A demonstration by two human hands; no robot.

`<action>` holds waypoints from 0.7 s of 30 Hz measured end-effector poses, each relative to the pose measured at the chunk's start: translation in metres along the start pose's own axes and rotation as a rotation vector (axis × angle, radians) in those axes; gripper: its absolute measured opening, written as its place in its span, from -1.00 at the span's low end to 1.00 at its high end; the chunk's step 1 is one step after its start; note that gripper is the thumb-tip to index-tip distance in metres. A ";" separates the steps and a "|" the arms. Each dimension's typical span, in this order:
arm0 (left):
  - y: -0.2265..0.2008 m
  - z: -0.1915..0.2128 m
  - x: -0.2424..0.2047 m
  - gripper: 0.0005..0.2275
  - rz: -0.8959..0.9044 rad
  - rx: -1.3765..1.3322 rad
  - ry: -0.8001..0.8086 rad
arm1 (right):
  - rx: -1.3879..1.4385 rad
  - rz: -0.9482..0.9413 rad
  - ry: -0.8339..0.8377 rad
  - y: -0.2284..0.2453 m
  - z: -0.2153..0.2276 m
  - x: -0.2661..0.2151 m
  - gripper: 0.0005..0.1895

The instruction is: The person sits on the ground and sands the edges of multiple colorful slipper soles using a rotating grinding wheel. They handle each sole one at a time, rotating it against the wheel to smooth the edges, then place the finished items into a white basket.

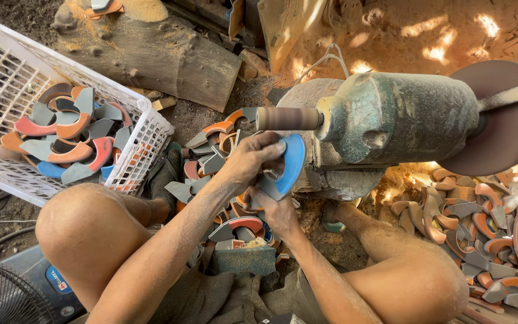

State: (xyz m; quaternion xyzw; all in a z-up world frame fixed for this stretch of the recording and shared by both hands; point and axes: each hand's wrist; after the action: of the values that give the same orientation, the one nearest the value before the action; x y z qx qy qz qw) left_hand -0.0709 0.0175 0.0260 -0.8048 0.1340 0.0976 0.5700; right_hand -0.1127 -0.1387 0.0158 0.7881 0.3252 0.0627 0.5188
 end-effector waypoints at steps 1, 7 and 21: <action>0.000 -0.001 -0.003 -0.67 0.005 0.020 0.047 | -0.019 -0.043 -0.042 -0.001 0.004 -0.003 -0.68; -0.002 -0.003 -0.008 -0.49 -0.017 -0.209 0.102 | -0.354 -0.223 -0.058 0.040 0.066 -0.016 -0.27; -0.017 0.000 -0.009 -0.56 -0.042 -0.363 0.241 | -0.057 -0.155 -0.138 0.065 0.111 0.014 -0.54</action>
State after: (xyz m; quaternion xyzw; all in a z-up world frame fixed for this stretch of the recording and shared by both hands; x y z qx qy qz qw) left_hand -0.0740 0.0235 0.0440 -0.9027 0.1646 0.0115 0.3974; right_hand -0.0240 -0.2332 0.0172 0.7479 0.3467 -0.0229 0.5656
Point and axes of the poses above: each hand's wrist, its own x-axis towards the middle knuckle, its own z-axis out of the back of the hand, y = z × x, and after that the axes turned 15 degrees about x, right-handed
